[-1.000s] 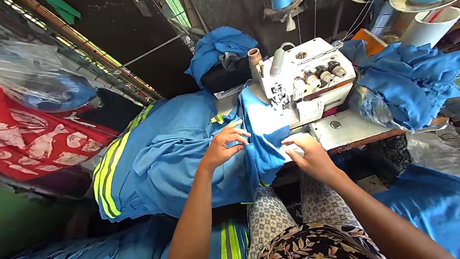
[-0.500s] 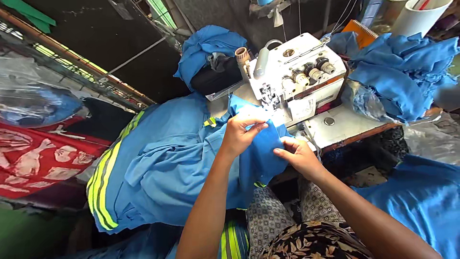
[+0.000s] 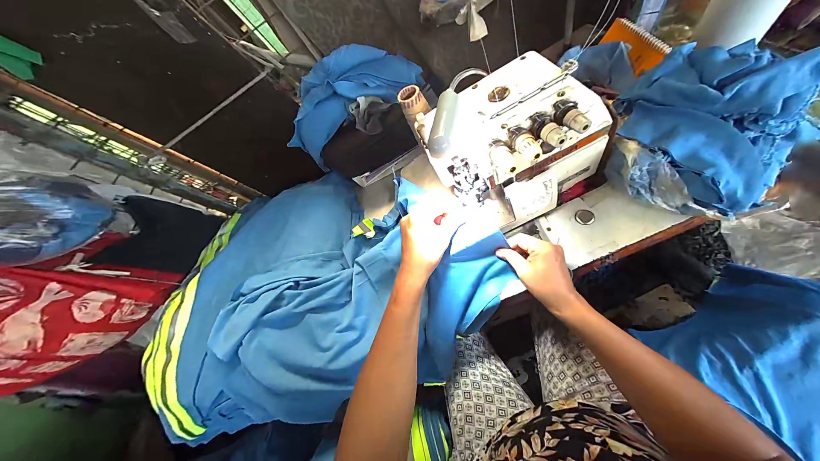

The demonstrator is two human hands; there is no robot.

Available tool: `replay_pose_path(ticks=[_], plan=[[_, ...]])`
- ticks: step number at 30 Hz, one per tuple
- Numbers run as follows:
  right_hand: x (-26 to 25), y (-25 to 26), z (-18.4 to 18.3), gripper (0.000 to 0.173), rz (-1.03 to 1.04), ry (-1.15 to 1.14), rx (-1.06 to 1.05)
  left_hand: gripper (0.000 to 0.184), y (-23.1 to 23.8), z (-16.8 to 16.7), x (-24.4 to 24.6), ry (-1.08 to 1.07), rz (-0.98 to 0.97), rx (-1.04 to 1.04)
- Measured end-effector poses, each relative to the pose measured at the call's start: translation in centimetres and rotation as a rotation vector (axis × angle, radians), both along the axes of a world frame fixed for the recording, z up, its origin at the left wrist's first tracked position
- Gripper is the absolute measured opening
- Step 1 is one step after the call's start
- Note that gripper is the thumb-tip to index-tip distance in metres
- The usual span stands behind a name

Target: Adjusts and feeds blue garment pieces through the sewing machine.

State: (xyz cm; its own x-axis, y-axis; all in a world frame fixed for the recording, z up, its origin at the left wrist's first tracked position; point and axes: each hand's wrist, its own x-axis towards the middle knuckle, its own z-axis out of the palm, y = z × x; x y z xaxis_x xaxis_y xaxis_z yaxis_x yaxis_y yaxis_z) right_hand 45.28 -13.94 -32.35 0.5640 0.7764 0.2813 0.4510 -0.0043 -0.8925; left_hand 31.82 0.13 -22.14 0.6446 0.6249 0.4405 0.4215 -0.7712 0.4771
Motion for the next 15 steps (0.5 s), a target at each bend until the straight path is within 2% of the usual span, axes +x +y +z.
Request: replay_pose_path(ticks=[7, 15], plan=[[-0.8, -5.3, 0.5, 0.019, 0.239, 0.336, -0.029, 0.009, -2.0, -0.3, -1.1, -0.003, 0.009, -0.089], [0.1, -3.0, 0.8, 0.025, 0.212, 0.302, 0.03, 0.006, -0.8, 0.0, 0.7, -0.057, -0.012, -0.022]])
